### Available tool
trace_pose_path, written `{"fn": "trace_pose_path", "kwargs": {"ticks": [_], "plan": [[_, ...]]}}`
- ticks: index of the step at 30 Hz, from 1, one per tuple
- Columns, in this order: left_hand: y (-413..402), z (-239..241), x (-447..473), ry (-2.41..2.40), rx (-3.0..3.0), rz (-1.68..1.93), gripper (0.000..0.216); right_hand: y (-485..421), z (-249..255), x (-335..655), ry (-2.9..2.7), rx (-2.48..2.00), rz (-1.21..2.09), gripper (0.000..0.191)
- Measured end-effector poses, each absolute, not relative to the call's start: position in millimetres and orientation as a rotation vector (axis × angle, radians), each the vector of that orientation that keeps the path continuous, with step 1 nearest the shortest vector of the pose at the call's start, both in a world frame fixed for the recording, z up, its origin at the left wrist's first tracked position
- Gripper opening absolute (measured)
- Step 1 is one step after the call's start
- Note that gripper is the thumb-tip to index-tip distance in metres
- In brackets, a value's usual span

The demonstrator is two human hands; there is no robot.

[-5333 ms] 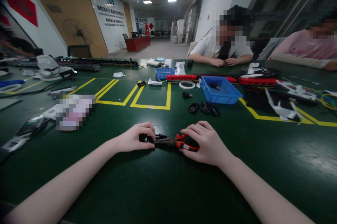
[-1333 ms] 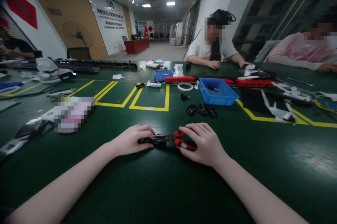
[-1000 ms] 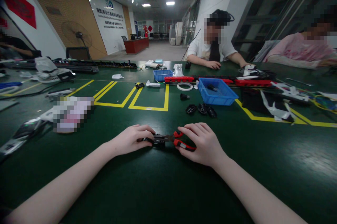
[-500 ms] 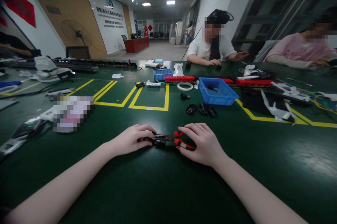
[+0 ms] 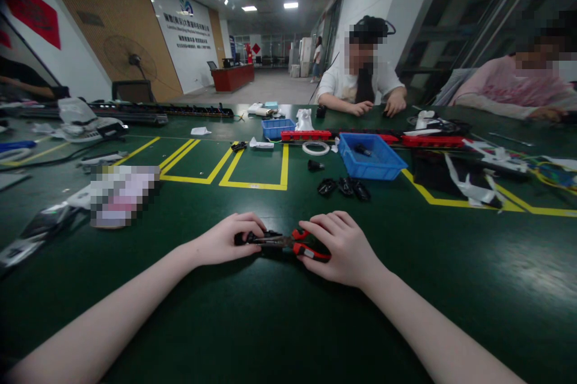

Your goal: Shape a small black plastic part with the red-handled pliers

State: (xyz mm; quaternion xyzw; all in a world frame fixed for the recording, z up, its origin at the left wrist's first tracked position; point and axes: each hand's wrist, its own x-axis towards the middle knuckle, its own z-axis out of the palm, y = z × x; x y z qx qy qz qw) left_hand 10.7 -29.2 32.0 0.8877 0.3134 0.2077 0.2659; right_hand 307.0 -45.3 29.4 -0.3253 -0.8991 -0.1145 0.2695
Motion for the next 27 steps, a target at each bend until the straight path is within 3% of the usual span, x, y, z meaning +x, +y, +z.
{"fn": "trace_pose_path", "kwargs": {"ticks": [27], "plan": [[-31.6, 36.0, 12.4, 0.896, 2.415, 0.525, 0.013, -48.0, 33.7, 304.1, -2.41, -0.922, -0.34, 0.043]]}}
